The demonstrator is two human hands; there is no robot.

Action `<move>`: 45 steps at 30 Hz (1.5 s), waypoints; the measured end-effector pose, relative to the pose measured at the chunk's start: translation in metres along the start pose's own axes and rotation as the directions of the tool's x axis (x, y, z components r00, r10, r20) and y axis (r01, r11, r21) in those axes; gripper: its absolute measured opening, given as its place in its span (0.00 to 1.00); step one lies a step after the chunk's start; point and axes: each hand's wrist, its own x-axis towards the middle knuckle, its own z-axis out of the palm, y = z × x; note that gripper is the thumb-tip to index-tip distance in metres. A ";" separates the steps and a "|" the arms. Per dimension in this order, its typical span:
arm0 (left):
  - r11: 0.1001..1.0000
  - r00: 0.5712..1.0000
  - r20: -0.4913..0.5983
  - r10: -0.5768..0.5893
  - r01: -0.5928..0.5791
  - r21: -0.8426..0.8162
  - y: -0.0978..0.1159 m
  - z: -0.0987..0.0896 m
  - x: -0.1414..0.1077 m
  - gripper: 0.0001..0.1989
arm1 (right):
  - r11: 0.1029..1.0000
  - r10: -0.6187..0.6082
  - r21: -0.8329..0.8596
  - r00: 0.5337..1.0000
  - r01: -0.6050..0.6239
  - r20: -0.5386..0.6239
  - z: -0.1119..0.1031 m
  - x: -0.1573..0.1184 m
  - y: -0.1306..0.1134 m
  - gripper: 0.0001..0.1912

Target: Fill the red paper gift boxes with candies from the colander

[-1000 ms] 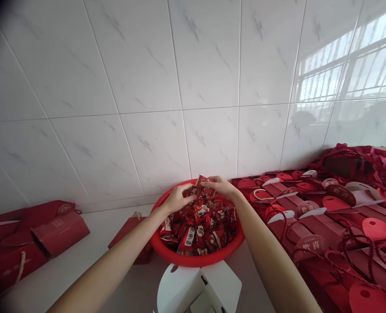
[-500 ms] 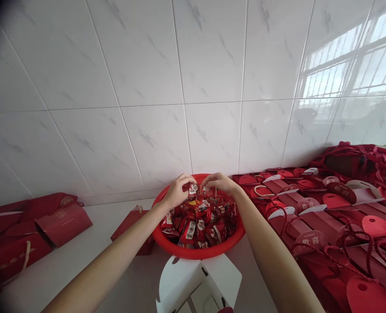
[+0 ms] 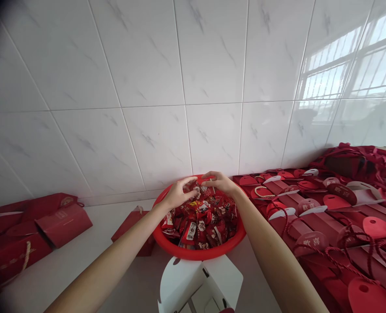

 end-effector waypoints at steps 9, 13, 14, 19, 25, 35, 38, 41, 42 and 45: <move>0.996 1.000 -0.021 -0.012 0.010 -0.087 0.006 0.000 0.001 0.17 | 0.972 -0.053 0.231 0.994 0.030 0.093 0.006 0.001 -0.005 0.23; 0.984 0.990 0.017 -0.137 0.138 -0.115 0.005 0.002 0.000 0.24 | 0.991 -0.046 0.132 0.994 0.033 0.095 0.009 0.003 -0.002 0.24; 0.981 0.988 0.013 -0.152 0.153 -0.119 0.004 0.002 -0.001 0.26 | 0.992 -0.048 0.120 0.994 0.036 0.097 0.011 0.002 -0.002 0.24; 0.977 0.991 -0.028 -0.131 0.124 -0.174 0.004 0.002 -0.001 0.29 | 0.995 -0.056 0.095 0.991 0.044 0.124 0.015 -0.001 -0.005 0.22; 0.988 0.991 0.121 -0.063 0.044 0.146 0.003 0.004 0.006 0.14 | 0.988 -0.053 0.127 0.968 0.086 -0.244 0.004 0.008 0.007 0.18; 0.917 0.797 0.573 -0.192 -0.062 0.393 0.008 0.059 0.049 0.24 | 0.983 -0.120 0.084 0.924 0.161 -0.363 -0.001 0.021 0.022 0.22; 0.901 0.762 0.595 -0.255 -0.035 0.432 0.008 0.063 0.051 0.21 | 0.981 -0.144 0.065 0.913 0.182 -0.381 -0.003 0.022 0.023 0.22; 0.904 0.731 0.612 -0.300 0.013 0.428 0.009 0.052 0.051 0.08 | 0.980 -0.160 0.050 0.907 0.194 -0.390 -0.006 0.022 0.022 0.20; 0.910 0.720 0.622 -0.308 0.033 0.413 0.010 0.047 0.051 0.04 | 0.979 -0.163 0.047 0.905 0.197 -0.393 -0.006 0.022 0.021 0.20; 0.919 0.693 0.638 -0.336 0.094 0.382 0.013 0.035 0.049 0.15 | 0.979 -0.164 0.044 0.902 0.198 -0.399 -0.006 0.022 0.019 0.18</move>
